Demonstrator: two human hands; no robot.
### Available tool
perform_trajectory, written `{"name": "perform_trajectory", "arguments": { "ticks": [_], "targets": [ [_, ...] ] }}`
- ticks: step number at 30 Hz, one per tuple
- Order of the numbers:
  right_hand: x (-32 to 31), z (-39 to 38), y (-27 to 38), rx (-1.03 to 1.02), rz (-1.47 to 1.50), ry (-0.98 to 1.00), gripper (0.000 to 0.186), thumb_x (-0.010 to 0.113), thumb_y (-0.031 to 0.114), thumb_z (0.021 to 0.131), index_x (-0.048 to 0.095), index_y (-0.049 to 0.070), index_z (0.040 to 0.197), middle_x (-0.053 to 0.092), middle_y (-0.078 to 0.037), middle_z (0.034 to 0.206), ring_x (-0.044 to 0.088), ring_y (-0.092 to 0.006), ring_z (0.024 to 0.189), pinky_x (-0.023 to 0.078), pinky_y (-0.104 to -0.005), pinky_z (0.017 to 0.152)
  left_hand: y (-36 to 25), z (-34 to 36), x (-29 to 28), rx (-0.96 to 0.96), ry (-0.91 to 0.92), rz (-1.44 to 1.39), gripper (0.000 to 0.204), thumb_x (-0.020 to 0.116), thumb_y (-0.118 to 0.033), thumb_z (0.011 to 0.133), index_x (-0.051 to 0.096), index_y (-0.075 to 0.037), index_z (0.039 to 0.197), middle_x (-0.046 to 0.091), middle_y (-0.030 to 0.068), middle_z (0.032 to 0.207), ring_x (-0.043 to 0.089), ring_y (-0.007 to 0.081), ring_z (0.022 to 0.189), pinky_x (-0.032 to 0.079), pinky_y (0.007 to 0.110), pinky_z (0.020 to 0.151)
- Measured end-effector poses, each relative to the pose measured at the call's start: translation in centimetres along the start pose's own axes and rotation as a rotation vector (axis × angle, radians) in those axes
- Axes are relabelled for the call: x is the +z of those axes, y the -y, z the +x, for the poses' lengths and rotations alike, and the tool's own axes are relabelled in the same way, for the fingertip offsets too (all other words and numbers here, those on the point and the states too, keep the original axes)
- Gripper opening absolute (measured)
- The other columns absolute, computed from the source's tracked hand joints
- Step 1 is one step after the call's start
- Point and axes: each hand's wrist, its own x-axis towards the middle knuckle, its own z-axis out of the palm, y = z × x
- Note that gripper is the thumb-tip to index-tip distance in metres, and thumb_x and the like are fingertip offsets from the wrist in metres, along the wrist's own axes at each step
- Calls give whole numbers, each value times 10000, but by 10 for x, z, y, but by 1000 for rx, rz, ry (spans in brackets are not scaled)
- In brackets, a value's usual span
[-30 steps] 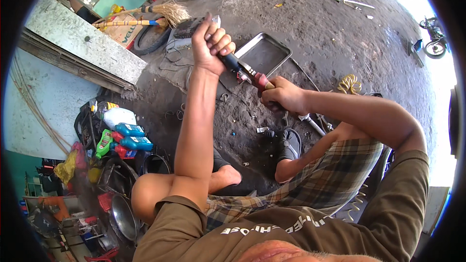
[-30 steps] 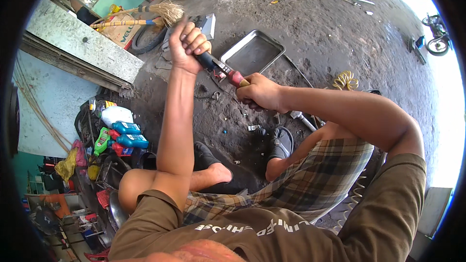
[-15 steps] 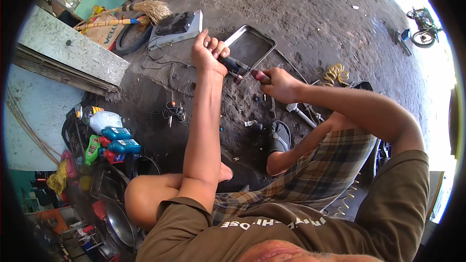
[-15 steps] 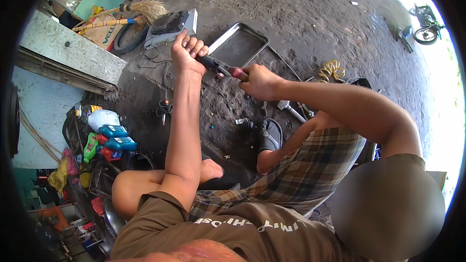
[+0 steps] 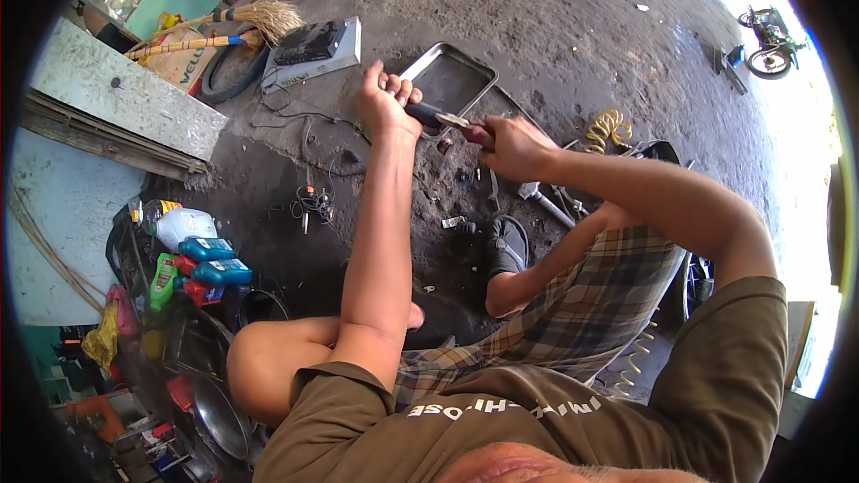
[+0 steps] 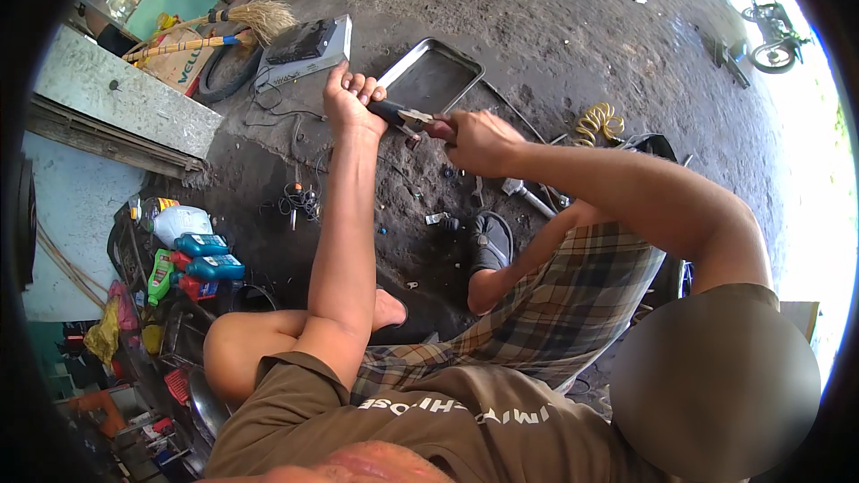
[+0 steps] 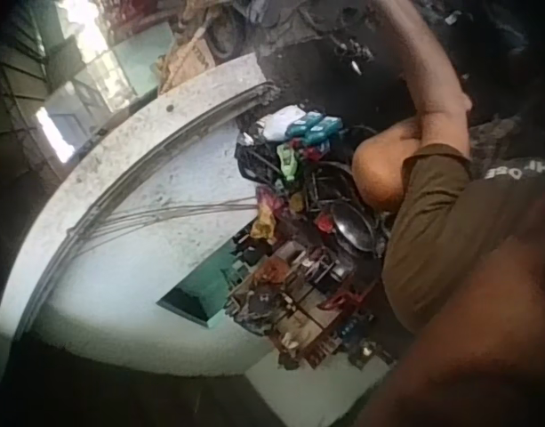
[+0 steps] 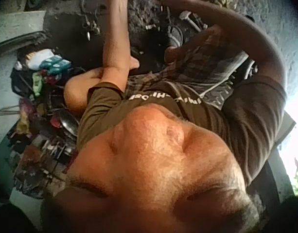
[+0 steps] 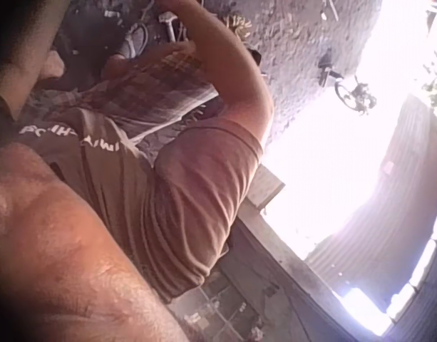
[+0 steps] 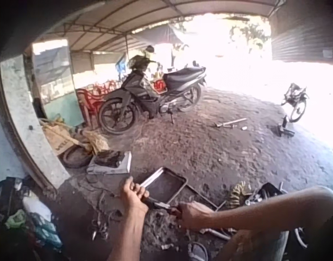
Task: The person sits on the floor and uses a knife to scrape the inside of a black cylindrical object. They then use pliers to pull and adjust wires inside the cylinder. The person continues to manipulate the wires and the cylinder throughout the clip.
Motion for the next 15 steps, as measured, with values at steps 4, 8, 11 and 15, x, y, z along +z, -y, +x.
{"name": "perform_trajectory", "arguments": {
  "ticks": [4,8,11,15],
  "targets": [
    [-7,2,-8,-64,-229,-171,368,718,270,853,639,20,1110,739,-245,956,730,-432,907,566,-535,796,6,-2,6,14,-195,-22,410,688,-324,1023,400,-196,761,334,-65,616,356,117,507,425,345,572],
    [-6,-6,1,-31,-140,-83,356,714,217,844,632,14,1124,725,-245,957,711,-440,927,548,-529,804,-6,-6,8,-25,-69,-42,454,662,-384,1051,386,-205,738,313,-65,604,311,106,496,391,339,572],
    [-7,-13,12,-24,67,59,403,690,225,843,667,26,1193,735,-249,977,720,-424,976,551,-501,851,-11,-1,-1,-11,121,-28,490,590,-393,1082,339,-216,701,257,-65,575,232,95,493,296,318,548],
    [-5,-12,6,3,289,248,420,692,238,843,672,-12,1180,722,-201,911,721,-322,912,540,-455,832,-15,-4,-6,-31,279,-57,485,613,-350,1060,337,-216,685,241,-65,565,235,96,491,302,317,540]
  ]
}}
